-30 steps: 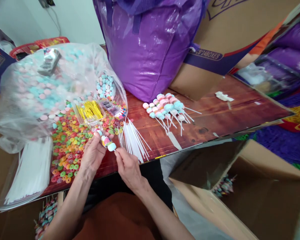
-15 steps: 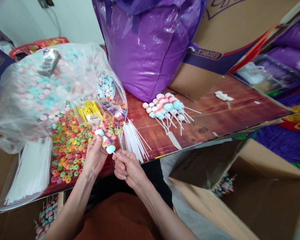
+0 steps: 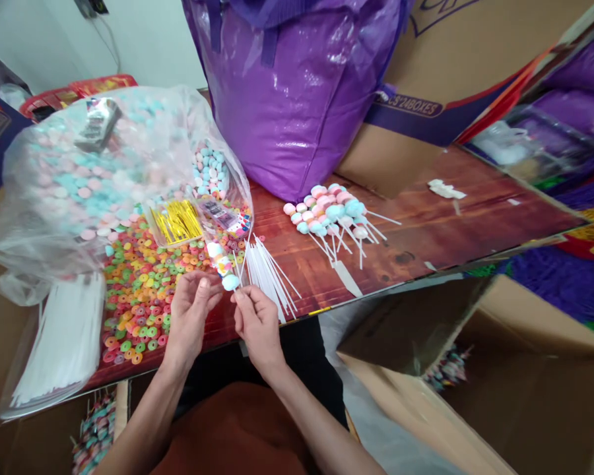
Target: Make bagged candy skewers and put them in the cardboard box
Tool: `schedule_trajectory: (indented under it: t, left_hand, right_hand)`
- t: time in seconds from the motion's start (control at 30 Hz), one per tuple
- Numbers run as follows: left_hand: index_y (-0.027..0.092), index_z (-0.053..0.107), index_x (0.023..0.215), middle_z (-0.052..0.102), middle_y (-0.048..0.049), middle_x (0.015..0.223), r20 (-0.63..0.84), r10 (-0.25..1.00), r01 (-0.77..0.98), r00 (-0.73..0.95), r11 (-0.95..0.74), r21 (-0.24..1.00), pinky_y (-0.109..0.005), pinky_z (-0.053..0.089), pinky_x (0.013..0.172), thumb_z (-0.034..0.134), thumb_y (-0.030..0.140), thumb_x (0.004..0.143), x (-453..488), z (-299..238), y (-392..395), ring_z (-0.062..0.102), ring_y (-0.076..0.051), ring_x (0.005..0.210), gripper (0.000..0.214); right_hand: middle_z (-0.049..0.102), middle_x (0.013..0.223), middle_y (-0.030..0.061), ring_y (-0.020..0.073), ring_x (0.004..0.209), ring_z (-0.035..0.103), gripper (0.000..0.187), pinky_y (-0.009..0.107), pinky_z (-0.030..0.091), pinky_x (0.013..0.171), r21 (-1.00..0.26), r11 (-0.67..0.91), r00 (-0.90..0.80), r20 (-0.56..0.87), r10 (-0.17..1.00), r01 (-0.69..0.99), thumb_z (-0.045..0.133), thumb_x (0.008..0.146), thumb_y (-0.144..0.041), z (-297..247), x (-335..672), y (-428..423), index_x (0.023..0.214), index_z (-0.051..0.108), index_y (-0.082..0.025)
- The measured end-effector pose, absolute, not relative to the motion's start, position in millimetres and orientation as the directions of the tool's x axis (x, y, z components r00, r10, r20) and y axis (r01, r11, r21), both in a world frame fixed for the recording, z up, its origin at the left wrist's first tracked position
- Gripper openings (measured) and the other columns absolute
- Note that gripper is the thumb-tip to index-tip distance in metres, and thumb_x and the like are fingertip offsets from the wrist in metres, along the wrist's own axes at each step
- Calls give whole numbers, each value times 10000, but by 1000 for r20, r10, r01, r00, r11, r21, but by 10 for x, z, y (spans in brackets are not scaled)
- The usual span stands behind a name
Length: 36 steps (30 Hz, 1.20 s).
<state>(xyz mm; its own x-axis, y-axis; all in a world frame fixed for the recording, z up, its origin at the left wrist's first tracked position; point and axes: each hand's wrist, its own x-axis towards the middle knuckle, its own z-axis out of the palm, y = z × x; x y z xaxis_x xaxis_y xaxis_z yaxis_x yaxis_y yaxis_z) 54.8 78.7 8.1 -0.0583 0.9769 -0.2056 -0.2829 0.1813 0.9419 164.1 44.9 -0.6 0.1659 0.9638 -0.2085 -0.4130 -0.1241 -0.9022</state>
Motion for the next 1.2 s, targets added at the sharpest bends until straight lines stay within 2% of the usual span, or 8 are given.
schedule_trajectory:
  t: [0.1, 0.23, 0.37, 0.5, 0.67, 0.87, 1.07, 1.2]
  left_hand:
    - [195, 625, 937, 657, -21, 924, -134, 988, -145, -71, 123, 982, -275, 515, 796, 676, 411, 865, 577, 51, 764, 637, -148, 858, 234]
    - [185, 650, 930, 679, -34, 896, -73, 994, -83, -87, 66, 994, -291, 508, 823, 731, 361, 814, 639, 30, 799, 635, -168, 857, 226]
    - [192, 671, 904, 692, -43, 908, -37, 992, -24, -122, 35, 999, -299, 518, 811, 735, 345, 802, 665, 37, 822, 650, -187, 869, 195]
    - [207, 712, 907, 702, -58, 932, 37, 993, 138, -109, -22, 990, -290, 514, 763, 688, 329, 841, 649, 48, 824, 650, -196, 861, 142]
    - [224, 729, 887, 690, -47, 905, 177, 975, 270, -136, -136, 953, -280, 485, 737, 661, 280, 859, 665, 47, 817, 626, -188, 817, 92]
    - [215, 671, 837, 657, -26, 818, 206, 963, 322, -174, -142, 936, -269, 463, 693, 632, 246, 861, 680, 1, 845, 598, -169, 742, 55]
    - [230, 622, 782, 628, -22, 796, 390, 920, 374, -27, -353, 858, -283, 469, 734, 609, 167, 834, 641, -37, 871, 594, -176, 775, 83]
    - [232, 610, 785, 621, -17, 782, 404, 914, 385, 28, -383, 840, -283, 479, 714, 595, 144, 826, 634, -43, 813, 590, -171, 745, 98]
  right_hand:
    - [435, 493, -90, 60, 438, 381, 257, 173, 330, 446, -987, -46, 217, -79, 973, -156, 538, 970, -369, -17, 1672, 419, 804, 579, -177]
    - [490, 548, -64, 84, 468, 459, 225, 196, 394, 482, -988, 52, 247, 86, 965, 143, 480, 995, -312, -49, 1683, 379, 852, 595, -183]
    - [692, 788, 40, 133, 647, 642, 181, 234, 516, 631, -871, 225, 246, 356, 901, 437, 470, 990, -220, -117, 1683, 364, 985, 645, -173]
    - [754, 927, 108, 185, 796, 733, 197, 273, 586, 749, -724, 337, 202, 547, 813, 602, 493, 979, -155, -169, 1697, 368, 1089, 657, -156]
    - [768, 999, 134, 214, 854, 756, 276, 303, 620, 794, -670, 363, 178, 597, 782, 648, 497, 970, -138, -202, 1698, 359, 1198, 652, -154]
    - [768, 975, 123, 198, 825, 753, 261, 278, 613, 768, -707, 343, 225, 577, 785, 618, 481, 973, -129, -190, 1661, 356, 1158, 665, -151]
    - [764, 922, 87, 168, 753, 732, 237, 247, 594, 709, -822, 257, 322, 458, 829, 508, 478, 973, -150, -114, 1659, 374, 1086, 685, -165]
    - [763, 936, 94, 178, 779, 734, 242, 260, 598, 725, -834, 255, 346, 454, 821, 489, 478, 969, -152, -126, 1655, 374, 1085, 690, -167]
